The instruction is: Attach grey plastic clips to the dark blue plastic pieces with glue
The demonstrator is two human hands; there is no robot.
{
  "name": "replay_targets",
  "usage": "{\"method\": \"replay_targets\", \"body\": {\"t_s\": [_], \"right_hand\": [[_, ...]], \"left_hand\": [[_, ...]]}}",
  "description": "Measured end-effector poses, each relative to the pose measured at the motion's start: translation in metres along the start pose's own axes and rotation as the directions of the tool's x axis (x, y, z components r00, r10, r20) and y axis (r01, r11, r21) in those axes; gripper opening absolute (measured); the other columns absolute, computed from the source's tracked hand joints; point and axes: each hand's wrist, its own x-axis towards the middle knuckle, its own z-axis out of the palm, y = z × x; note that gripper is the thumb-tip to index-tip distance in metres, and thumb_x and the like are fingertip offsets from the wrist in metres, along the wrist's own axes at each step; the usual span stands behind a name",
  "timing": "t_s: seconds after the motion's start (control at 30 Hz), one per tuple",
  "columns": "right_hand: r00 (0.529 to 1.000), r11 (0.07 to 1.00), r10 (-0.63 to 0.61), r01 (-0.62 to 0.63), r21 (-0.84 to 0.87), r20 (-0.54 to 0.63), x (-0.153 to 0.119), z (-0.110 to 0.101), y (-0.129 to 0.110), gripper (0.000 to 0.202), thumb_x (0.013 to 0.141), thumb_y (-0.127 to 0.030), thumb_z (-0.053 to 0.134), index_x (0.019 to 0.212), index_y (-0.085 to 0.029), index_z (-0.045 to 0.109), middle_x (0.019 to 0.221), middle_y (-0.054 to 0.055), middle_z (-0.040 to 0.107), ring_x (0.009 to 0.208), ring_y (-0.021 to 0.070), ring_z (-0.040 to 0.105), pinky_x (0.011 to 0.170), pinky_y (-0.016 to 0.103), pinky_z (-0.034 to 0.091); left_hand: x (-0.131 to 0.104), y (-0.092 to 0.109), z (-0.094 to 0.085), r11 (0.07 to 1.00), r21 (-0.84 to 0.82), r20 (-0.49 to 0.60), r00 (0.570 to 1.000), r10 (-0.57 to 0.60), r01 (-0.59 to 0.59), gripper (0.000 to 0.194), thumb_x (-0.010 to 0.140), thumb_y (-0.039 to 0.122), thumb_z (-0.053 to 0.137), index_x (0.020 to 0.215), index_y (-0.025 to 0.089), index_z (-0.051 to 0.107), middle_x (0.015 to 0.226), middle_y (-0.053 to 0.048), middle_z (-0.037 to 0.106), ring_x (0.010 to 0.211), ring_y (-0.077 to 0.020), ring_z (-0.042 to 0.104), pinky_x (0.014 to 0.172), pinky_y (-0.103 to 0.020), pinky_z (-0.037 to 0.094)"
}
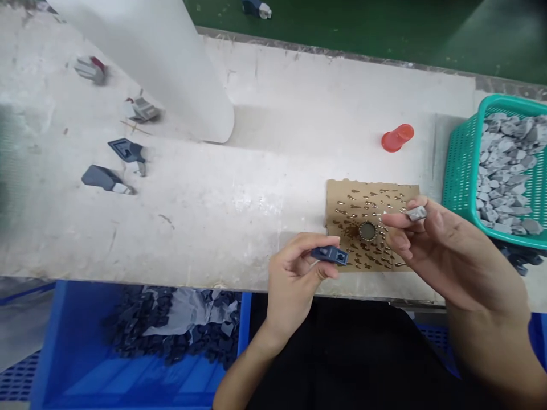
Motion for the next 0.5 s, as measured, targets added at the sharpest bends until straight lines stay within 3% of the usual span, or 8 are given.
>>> {"method": "replay_targets", "body": {"t_s": [0.07, 0.13, 0.17, 0.23, 0.3, 0.37, 0.43, 0.5], "right_hand": [[0.998, 0.992, -0.058, 0.053, -0.115, -0.039, -0.002, 0.001, 0.003, 0.021, 0.087, -0.05, 0.079, 0.094, -0.032, 0.07, 0.1, -0.002, 0.076, 0.073, 0.0112, 0.063, 0.065, 0.022, 0.054], [0.974, 0.948, -0.191, 0.152, -0.281, -0.118, -0.006, 0.002, 0.005, 0.023, 0.081, -0.049, 0.084, 0.09, -0.032, 0.072, 0.096, -0.002, 0.075, 0.079, 0.0141, 0.064, 0.067, 0.026, 0.053], [0.939, 0.888, -0.302, 0.214, -0.408, -0.165, -0.009, 0.002, 0.007, 0.022, 0.079, -0.045, 0.087, 0.089, -0.032, 0.074, 0.095, -0.001, 0.074, 0.082, 0.0156, 0.065, 0.069, 0.029, 0.052], [0.84, 0.666, -0.516, 0.269, -0.696, -0.17, -0.014, -0.001, 0.008, 0.019, 0.077, -0.035, 0.089, 0.093, -0.034, 0.078, 0.095, 0.0, 0.072, 0.089, 0.0188, 0.065, 0.074, 0.034, 0.049], [0.787, 0.343, -0.616, 0.242, -0.908, -0.023, -0.018, -0.008, 0.007, 0.023, 0.082, -0.03, 0.085, 0.102, -0.038, 0.078, 0.1, 0.0, 0.073, 0.094, 0.0219, 0.066, 0.076, 0.04, 0.047], [0.803, 0.112, -0.579, 0.251, -0.961, 0.142, -0.02, -0.015, 0.007, 0.028, 0.088, -0.028, 0.079, 0.111, -0.042, 0.075, 0.104, -0.002, 0.074, 0.096, 0.0232, 0.068, 0.075, 0.042, 0.047], [0.813, 0.007, -0.526, 0.299, -0.954, 0.251, -0.02, -0.02, 0.006, 0.033, 0.091, -0.024, 0.076, 0.118, -0.043, 0.073, 0.107, -0.003, 0.075, 0.099, 0.022, 0.068, 0.076, 0.041, 0.048], [0.816, -0.029, -0.486, 0.342, -0.939, 0.312, -0.018, -0.021, 0.007, 0.036, 0.092, -0.021, 0.073, 0.122, -0.042, 0.071, 0.109, -0.003, 0.074, 0.101, 0.0205, 0.068, 0.079, 0.039, 0.05]], "left_hand": [[0.002, -0.002, -0.001, 0.999, -0.026, 0.002, 1.0, 0.019, -0.019, 0.027, 0.075, 0.017, 0.089, 0.099, 0.025, 0.082, 0.097, -0.003, 0.074, 0.09, -0.0148, 0.074, 0.075, -0.021, 0.066], [0.003, -0.003, -0.001, 0.999, -0.044, -0.021, 1.0, -0.001, 0.0, 0.035, 0.068, 0.016, 0.094, 0.099, 0.024, 0.08, 0.092, -0.002, 0.074, 0.087, -0.0145, 0.074, 0.076, -0.021, 0.066], [0.003, -0.002, 0.0, 0.999, -0.05, -0.043, 0.999, -0.003, 0.001, 0.04, 0.063, 0.015, 0.096, 0.098, 0.023, 0.078, 0.089, -0.001, 0.074, 0.085, -0.0135, 0.074, 0.077, -0.02, 0.066], [0.004, -0.001, 0.002, 0.998, -0.06, -0.076, 0.997, 0.009, -0.013, 0.042, 0.058, 0.015, 0.099, 0.093, 0.02, 0.075, 0.084, 0.001, 0.073, 0.08, -0.0127, 0.074, 0.077, -0.021, 0.066], [0.004, 0.0, 0.003, 0.997, -0.067, -0.079, 0.996, 0.032, -0.038, 0.037, 0.061, 0.018, 0.098, 0.088, 0.018, 0.073, 0.082, 0.001, 0.073, 0.077, -0.0131, 0.075, 0.071, -0.021, 0.067], [0.004, 0.0, 0.003, 0.996, -0.077, -0.074, 0.996, 0.04, -0.045, 0.032, 0.065, 0.02, 0.096, 0.087, 0.017, 0.073, 0.08, 0.001, 0.073, 0.074, -0.0136, 0.075, 0.064, -0.019, 0.066], [0.004, 0.0, 0.003, 0.994, -0.093, -0.069, 0.997, 0.043, -0.05, 0.029, 0.067, 0.019, 0.094, 0.088, 0.017, 0.073, 0.08, 0.001, 0.073, 0.071, -0.0135, 0.075, 0.06, -0.018, 0.065], [0.003, -0.001, 0.001, 0.993, -0.106, -0.06, 0.997, 0.047, -0.053, 0.028, 0.07, 0.017, 0.092, 0.091, 0.018, 0.074, 0.08, 0.001, 0.074, 0.071, -0.0132, 0.076, 0.061, -0.018, 0.066]]}}
